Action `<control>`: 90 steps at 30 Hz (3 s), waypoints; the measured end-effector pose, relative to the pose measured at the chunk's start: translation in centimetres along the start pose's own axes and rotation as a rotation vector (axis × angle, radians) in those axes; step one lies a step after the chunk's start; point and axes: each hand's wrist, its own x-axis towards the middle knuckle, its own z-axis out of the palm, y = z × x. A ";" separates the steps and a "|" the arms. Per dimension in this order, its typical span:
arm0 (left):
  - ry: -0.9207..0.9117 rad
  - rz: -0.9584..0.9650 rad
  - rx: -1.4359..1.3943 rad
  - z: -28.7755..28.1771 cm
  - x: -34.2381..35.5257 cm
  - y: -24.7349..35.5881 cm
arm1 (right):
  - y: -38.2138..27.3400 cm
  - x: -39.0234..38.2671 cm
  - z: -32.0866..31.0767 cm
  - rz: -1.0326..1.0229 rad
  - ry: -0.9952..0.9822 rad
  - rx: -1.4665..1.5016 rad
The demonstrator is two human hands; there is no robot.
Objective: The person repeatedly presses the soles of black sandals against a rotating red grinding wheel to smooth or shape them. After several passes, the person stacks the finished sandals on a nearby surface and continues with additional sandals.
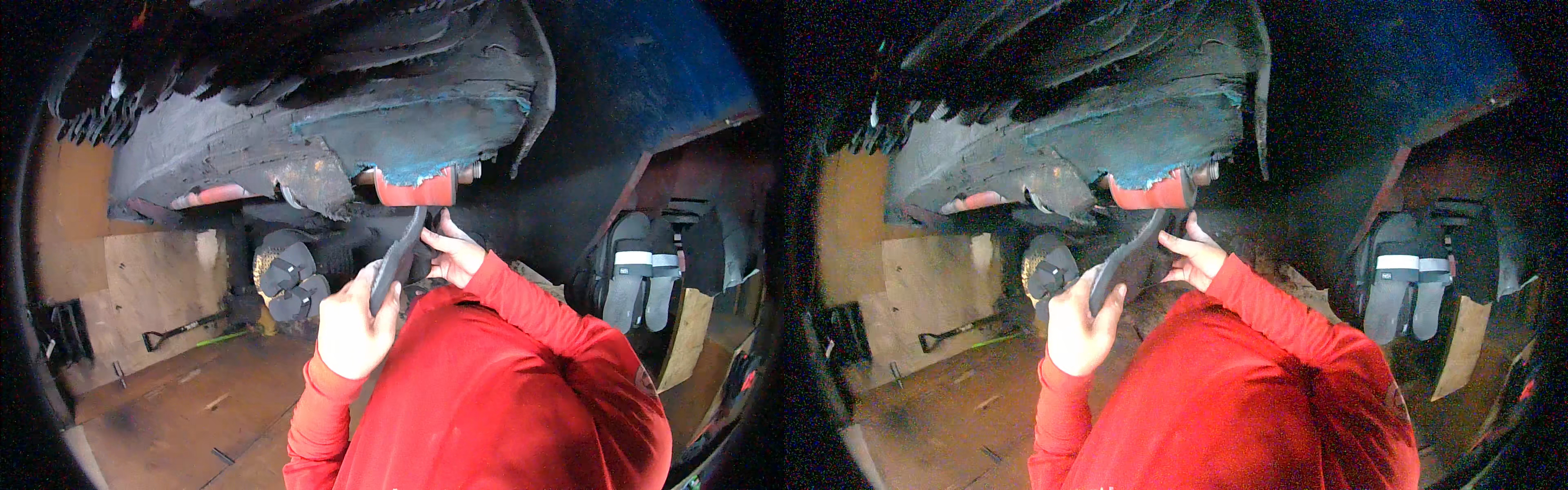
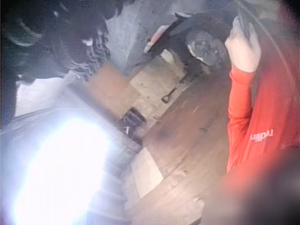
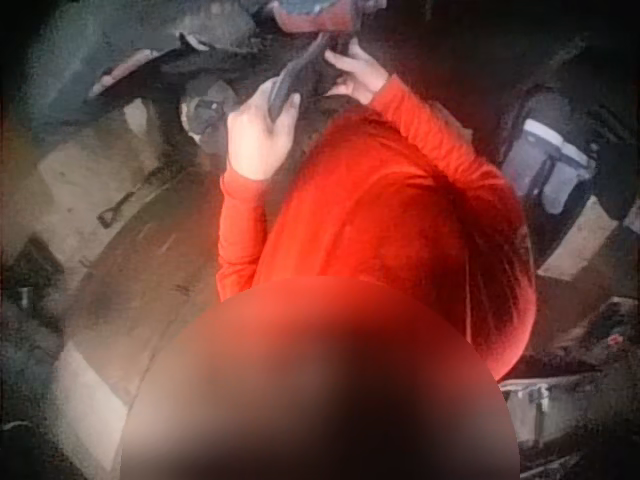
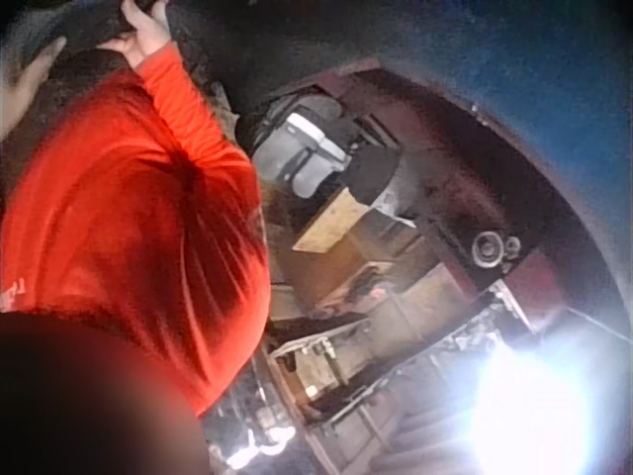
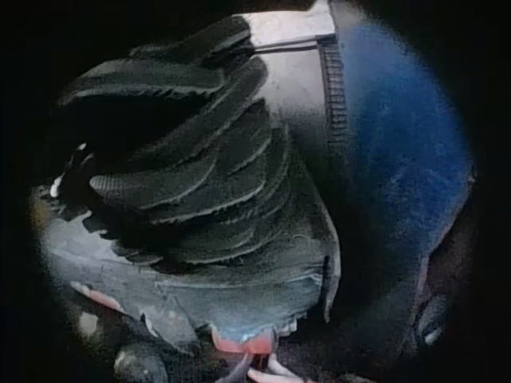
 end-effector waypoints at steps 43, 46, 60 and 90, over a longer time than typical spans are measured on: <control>0.162 -0.144 -0.105 12.2 7.6 -7.8 | 1.7 0.2 -0.3 -0.081 0.022 -0.614; 0.216 -0.199 -0.154 12.4 7.7 -7.1 | 1.5 0.4 -0.8 -0.262 -0.067 -0.785; 0.166 -0.239 -0.032 13.2 9.3 -7.1 | -0.4 0.9 -0.3 -0.083 -0.008 -0.657; 0.244 -0.078 -0.705 11.1 5.5 -8.1 | 4.0 -0.4 0.3 -0.859 0.156 -1.802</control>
